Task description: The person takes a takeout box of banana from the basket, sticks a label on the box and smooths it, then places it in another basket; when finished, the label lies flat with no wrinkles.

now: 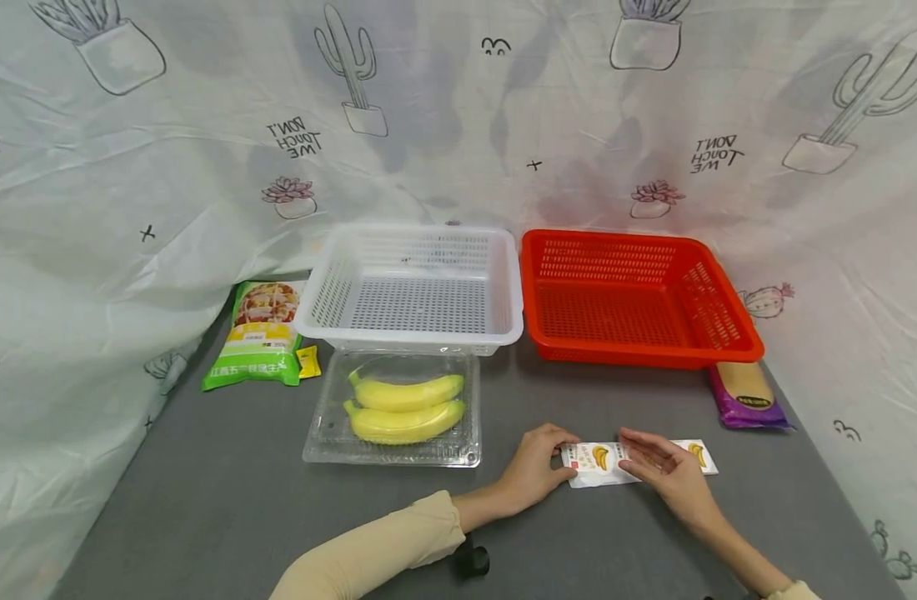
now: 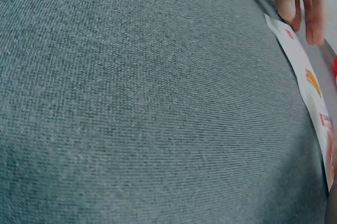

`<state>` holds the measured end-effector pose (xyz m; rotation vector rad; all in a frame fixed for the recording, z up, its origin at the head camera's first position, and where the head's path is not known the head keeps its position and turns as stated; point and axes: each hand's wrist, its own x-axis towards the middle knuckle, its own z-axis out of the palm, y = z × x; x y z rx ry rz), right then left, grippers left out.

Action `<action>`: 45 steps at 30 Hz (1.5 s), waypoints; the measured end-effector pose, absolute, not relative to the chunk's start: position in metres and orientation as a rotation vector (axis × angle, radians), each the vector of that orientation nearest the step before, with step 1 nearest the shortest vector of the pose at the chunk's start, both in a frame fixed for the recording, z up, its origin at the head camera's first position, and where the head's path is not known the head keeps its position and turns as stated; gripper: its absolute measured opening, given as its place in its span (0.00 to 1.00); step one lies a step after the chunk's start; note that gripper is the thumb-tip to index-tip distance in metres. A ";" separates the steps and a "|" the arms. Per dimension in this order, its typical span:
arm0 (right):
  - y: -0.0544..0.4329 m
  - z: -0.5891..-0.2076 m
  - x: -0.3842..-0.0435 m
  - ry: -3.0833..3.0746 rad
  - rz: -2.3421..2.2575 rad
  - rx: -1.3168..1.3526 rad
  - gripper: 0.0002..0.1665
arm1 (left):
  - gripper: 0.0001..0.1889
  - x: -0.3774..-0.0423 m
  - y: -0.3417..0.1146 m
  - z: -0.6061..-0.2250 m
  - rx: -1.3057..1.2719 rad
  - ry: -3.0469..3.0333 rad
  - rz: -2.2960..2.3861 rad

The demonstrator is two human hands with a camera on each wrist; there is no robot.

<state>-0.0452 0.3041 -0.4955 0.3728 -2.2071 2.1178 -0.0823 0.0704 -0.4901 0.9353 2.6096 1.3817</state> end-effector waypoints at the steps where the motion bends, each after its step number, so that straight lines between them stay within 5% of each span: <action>1: 0.304 -0.497 -0.045 -2.203 2.124 0.389 0.26 | 0.19 -0.084 0.072 -0.491 0.945 2.623 1.347; 22: 0.285 -0.502 -0.053 -2.486 1.680 0.291 0.30 | 0.18 -0.095 0.076 -0.490 0.950 2.669 1.235; 45: 0.284 -0.502 -0.051 -2.469 1.603 0.375 0.09 | 0.18 -0.096 0.076 -0.490 0.858 2.660 1.266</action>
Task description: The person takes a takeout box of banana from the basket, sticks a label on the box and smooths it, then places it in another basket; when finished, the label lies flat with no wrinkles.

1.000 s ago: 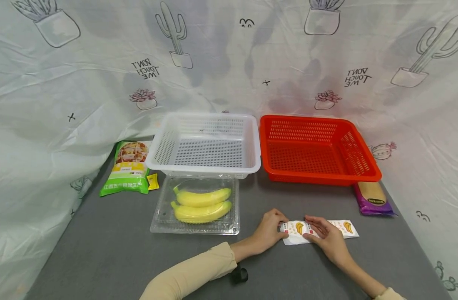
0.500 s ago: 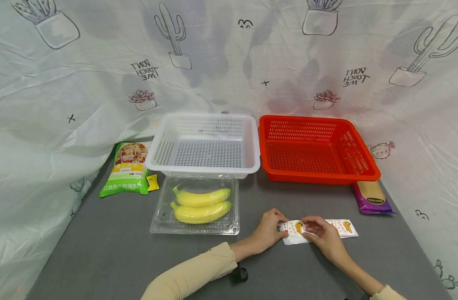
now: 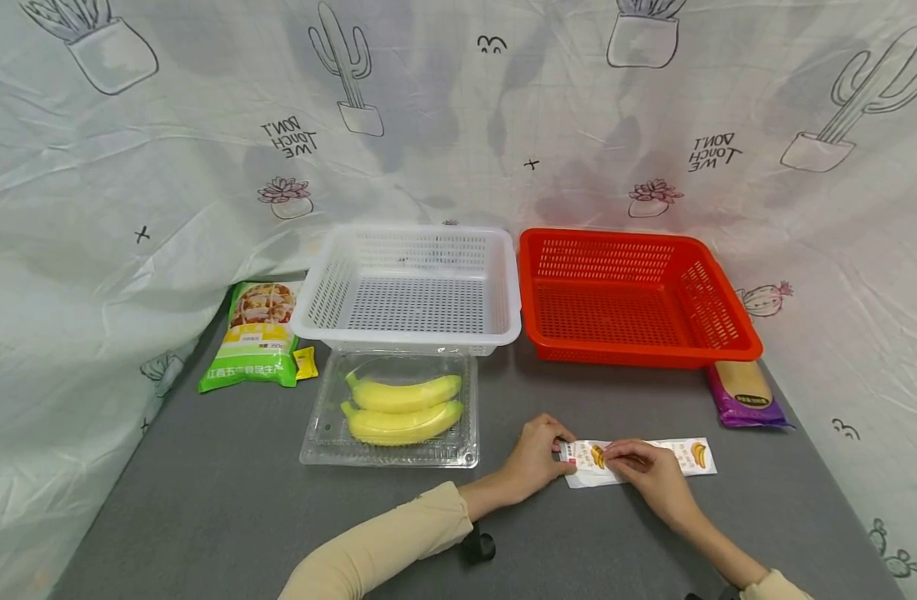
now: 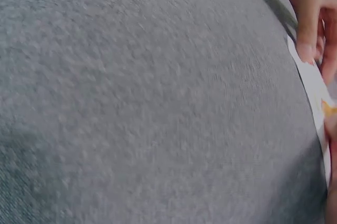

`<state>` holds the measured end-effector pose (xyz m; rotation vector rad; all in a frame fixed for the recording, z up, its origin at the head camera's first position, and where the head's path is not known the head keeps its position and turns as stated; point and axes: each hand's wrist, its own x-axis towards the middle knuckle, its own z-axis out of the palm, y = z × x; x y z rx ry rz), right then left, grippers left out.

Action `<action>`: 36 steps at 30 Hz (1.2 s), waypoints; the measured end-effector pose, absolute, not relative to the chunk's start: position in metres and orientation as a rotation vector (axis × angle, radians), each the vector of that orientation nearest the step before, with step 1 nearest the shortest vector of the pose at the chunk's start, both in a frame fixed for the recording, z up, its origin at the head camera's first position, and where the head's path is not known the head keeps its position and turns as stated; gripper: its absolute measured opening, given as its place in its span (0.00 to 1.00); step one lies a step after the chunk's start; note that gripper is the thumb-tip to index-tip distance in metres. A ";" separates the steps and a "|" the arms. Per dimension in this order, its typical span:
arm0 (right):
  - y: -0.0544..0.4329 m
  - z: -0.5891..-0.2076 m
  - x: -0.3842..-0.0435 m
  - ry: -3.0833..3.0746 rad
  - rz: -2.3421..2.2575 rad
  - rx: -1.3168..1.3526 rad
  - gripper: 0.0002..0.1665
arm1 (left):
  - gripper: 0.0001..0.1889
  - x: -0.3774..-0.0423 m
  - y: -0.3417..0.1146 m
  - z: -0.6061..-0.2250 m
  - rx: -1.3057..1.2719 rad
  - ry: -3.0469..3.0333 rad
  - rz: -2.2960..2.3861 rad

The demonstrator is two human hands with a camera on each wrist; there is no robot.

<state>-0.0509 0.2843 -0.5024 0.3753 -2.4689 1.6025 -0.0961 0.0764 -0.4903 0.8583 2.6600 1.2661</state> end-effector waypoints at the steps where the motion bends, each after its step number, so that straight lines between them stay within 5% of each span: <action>1: 0.286 -0.503 -0.051 -2.455 1.654 0.381 0.08 | 0.18 -0.096 0.076 -0.490 0.858 2.653 1.268; 12: 0.297 -0.505 -0.053 -2.487 1.921 0.383 0.08 | 0.28 -0.101 0.078 -0.485 0.946 2.627 1.169; 28: 0.299 -0.508 -0.053 -2.396 1.975 0.557 0.09 | 0.22 -0.110 0.091 -0.468 0.899 2.583 0.863; 36: 0.308 -0.501 -0.055 -2.378 2.293 0.412 0.09 | 0.19 -0.109 0.094 -0.466 0.831 2.593 0.808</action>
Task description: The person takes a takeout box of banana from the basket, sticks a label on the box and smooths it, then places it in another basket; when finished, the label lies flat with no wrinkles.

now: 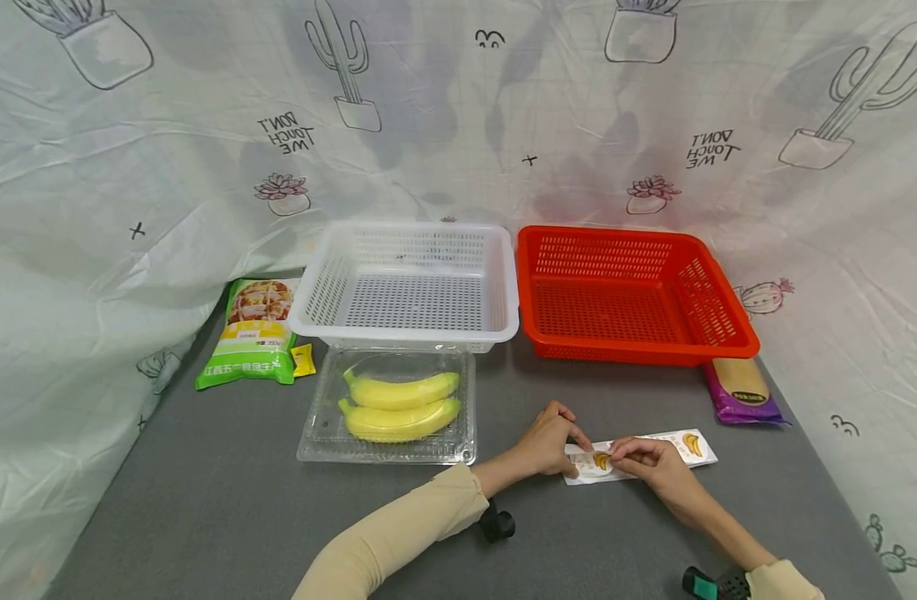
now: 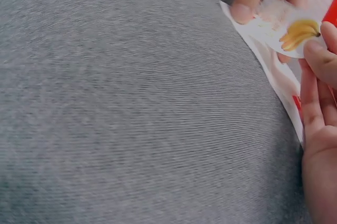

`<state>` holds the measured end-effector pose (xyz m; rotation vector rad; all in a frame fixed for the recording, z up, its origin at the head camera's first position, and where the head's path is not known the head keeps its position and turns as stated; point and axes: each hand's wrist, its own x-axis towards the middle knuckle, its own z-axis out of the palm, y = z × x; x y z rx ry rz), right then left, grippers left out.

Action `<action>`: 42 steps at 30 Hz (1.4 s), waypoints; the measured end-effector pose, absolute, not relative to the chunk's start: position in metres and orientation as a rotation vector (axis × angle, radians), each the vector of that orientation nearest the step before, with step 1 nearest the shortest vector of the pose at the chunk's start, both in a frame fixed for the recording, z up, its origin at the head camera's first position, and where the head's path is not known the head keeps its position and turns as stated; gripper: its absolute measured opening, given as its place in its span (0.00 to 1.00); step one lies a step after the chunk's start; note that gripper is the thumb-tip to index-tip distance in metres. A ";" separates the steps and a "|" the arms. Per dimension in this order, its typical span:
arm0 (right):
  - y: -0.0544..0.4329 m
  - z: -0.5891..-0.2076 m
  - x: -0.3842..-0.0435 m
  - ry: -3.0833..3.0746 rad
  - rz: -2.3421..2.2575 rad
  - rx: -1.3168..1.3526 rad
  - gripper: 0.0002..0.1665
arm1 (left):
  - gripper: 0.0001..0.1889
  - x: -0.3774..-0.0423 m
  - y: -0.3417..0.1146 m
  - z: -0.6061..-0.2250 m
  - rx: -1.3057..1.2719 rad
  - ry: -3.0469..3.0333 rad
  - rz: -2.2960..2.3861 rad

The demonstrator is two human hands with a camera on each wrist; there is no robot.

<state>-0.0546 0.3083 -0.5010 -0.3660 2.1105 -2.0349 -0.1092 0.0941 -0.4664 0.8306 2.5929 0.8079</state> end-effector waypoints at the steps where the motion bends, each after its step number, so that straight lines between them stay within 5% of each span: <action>1: 0.309 -0.500 -0.055 2.096 -2.029 -0.364 0.09 | 0.19 -0.109 0.094 -0.467 0.827 2.595 0.800; 21: 0.320 -0.505 -0.060 1.578 -2.327 -0.325 0.26 | 0.20 -0.110 0.092 -0.470 0.844 2.586 0.807; 31: 0.325 -0.504 -0.059 1.342 -2.479 -0.242 0.24 | 0.17 -0.107 0.090 -0.472 0.889 2.558 0.840; 37: 0.324 -0.501 -0.059 1.211 -2.575 -0.337 0.24 | 0.27 -0.104 0.085 -0.466 0.911 2.529 0.773; 42: 0.322 -0.493 -0.055 1.328 -2.580 -0.165 0.23 | 0.35 -0.094 0.077 -0.449 0.948 2.527 0.681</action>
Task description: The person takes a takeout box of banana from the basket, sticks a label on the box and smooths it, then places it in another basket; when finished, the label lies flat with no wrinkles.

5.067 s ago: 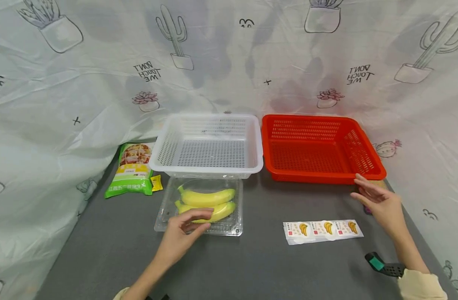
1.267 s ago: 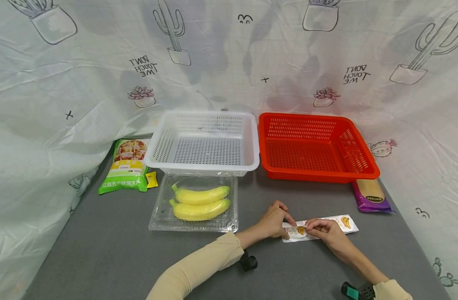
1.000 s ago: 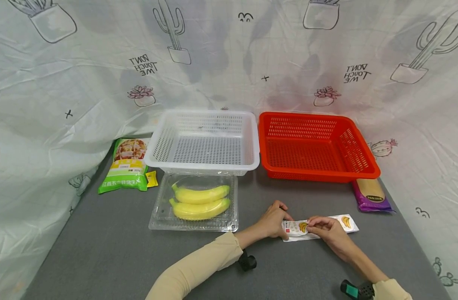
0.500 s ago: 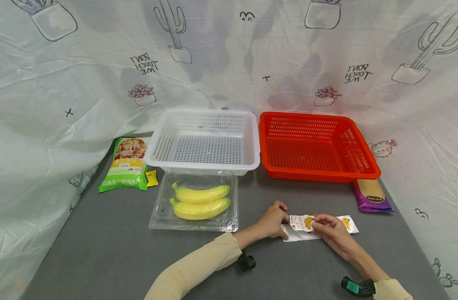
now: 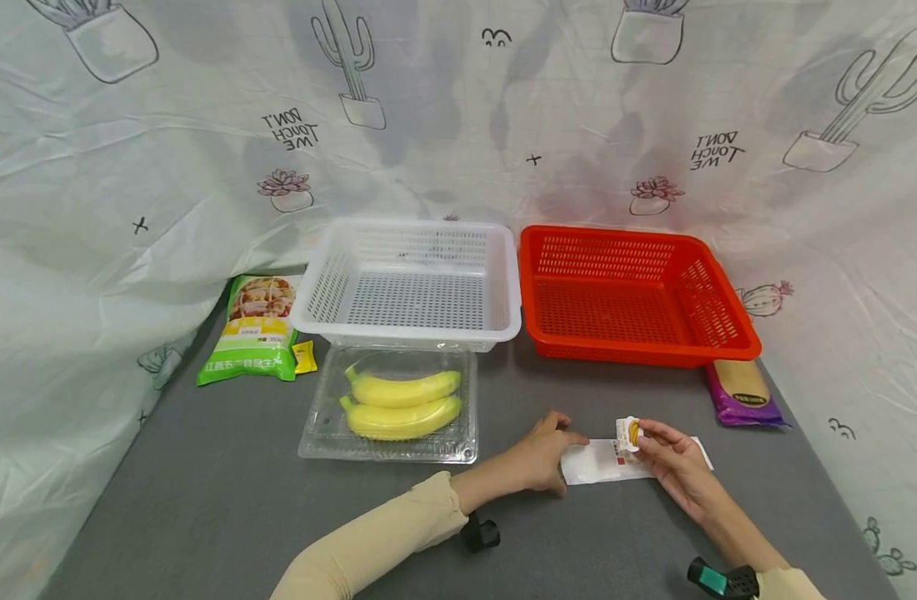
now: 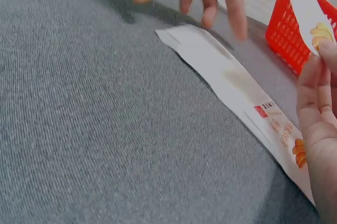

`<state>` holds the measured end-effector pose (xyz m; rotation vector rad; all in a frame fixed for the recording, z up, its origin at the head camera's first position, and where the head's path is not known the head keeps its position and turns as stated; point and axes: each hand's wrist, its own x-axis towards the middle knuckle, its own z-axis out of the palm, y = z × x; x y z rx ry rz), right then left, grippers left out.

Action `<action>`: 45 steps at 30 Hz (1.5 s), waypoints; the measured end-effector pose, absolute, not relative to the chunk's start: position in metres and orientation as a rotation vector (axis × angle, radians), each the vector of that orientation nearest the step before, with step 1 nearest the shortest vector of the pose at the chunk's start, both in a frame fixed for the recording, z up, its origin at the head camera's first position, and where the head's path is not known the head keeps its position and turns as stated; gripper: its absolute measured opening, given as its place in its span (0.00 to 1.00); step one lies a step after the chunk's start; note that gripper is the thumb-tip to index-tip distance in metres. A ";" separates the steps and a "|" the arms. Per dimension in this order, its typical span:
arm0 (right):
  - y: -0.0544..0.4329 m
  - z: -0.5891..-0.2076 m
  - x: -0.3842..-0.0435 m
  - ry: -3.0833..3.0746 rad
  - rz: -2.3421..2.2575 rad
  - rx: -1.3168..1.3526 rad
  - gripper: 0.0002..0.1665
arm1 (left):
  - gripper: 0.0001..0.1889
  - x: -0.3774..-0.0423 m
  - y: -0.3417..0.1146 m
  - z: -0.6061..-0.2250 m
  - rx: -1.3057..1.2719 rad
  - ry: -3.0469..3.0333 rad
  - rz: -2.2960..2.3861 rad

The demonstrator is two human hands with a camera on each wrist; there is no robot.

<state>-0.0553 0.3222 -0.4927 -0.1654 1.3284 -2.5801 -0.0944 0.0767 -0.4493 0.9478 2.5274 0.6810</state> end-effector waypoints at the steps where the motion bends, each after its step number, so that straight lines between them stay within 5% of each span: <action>1: 0.322 -0.491 -0.055 1.355 -2.579 -0.121 0.23 | 0.35 -0.093 0.074 -0.446 0.970 2.532 0.708; 9: 0.313 -0.478 -0.054 1.575 -2.499 0.179 0.22 | 0.20 -0.090 0.030 -0.412 0.957 2.361 1.364; 23: 0.291 -0.442 -0.060 1.631 -2.313 0.667 0.19 | 0.20 -0.091 -0.096 -0.390 0.666 2.336 1.792; 36: 0.269 -0.417 -0.064 1.613 -2.323 0.627 0.18 | 0.25 -0.078 -0.208 -0.414 0.741 2.831 1.612; 45: 0.248 -0.408 -0.066 1.666 -2.289 0.500 0.14 | 0.27 -0.078 -0.242 -0.443 0.865 2.894 1.470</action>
